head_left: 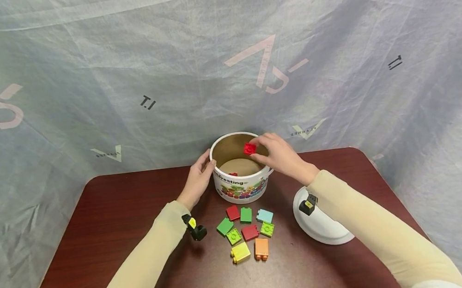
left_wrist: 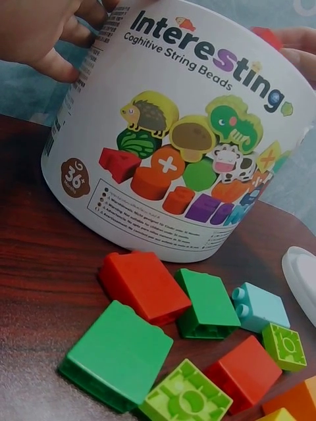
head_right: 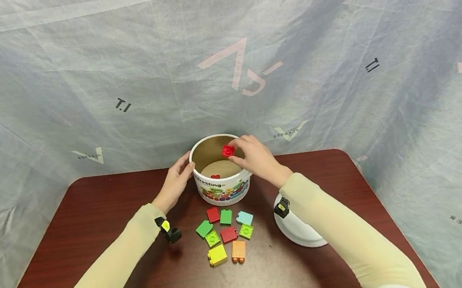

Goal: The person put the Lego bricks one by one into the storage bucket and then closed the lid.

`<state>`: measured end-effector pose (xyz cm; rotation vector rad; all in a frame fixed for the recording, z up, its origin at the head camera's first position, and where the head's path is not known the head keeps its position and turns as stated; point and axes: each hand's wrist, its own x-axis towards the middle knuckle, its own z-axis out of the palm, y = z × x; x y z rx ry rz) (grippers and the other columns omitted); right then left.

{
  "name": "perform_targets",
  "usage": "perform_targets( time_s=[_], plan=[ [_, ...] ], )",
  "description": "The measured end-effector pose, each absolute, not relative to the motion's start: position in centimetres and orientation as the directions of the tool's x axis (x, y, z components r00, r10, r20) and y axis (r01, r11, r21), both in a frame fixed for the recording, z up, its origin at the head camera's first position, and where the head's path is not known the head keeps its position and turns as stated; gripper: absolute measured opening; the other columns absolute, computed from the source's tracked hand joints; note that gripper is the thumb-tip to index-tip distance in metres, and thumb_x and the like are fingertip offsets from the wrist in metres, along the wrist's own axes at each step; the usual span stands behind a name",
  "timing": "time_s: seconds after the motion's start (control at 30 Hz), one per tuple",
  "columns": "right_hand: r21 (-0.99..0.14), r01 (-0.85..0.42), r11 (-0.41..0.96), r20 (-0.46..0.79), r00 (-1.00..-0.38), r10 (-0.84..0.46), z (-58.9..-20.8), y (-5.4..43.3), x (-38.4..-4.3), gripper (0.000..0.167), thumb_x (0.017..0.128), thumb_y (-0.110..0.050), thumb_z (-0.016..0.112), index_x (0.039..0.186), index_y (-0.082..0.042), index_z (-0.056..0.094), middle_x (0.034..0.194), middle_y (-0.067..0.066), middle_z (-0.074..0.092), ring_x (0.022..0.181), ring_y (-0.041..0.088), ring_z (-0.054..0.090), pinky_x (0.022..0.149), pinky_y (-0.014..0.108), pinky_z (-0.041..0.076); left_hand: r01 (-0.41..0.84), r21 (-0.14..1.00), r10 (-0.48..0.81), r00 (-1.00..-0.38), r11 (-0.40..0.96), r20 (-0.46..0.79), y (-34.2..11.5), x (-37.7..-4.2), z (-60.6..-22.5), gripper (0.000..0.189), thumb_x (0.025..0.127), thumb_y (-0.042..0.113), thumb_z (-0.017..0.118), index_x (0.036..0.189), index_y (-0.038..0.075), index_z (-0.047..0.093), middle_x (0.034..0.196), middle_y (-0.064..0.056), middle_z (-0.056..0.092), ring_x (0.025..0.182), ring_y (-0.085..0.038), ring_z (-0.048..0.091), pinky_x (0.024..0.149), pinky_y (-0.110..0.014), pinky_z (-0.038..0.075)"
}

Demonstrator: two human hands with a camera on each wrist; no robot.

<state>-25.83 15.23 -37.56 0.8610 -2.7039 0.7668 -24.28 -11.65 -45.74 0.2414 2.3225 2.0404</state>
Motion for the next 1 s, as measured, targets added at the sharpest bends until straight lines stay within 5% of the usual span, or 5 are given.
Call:
perform_targets(
  time_s=[1.0],
  plan=[
    [-0.394, -0.535, 0.748, 0.224, -0.845, -0.486, -38.6, 13.0, -28.4, 0.035, 0.096, -0.024, 0.078, 0.125, -0.006, 0.071, 0.117, 0.013, 0.069, 0.114, 0.032, 0.059, 0.101, 0.048, 0.05, 0.098, 0.988, 0.143, -0.986, 0.117, 0.081, -11.7, -24.3, -45.9, 0.059, 0.111, 0.022, 0.052, 0.164, 0.005, 0.031, 0.168, -0.014, 0.032, 0.154, -0.03, 0.033, 0.124, -0.046, 0.032]
  ],
)
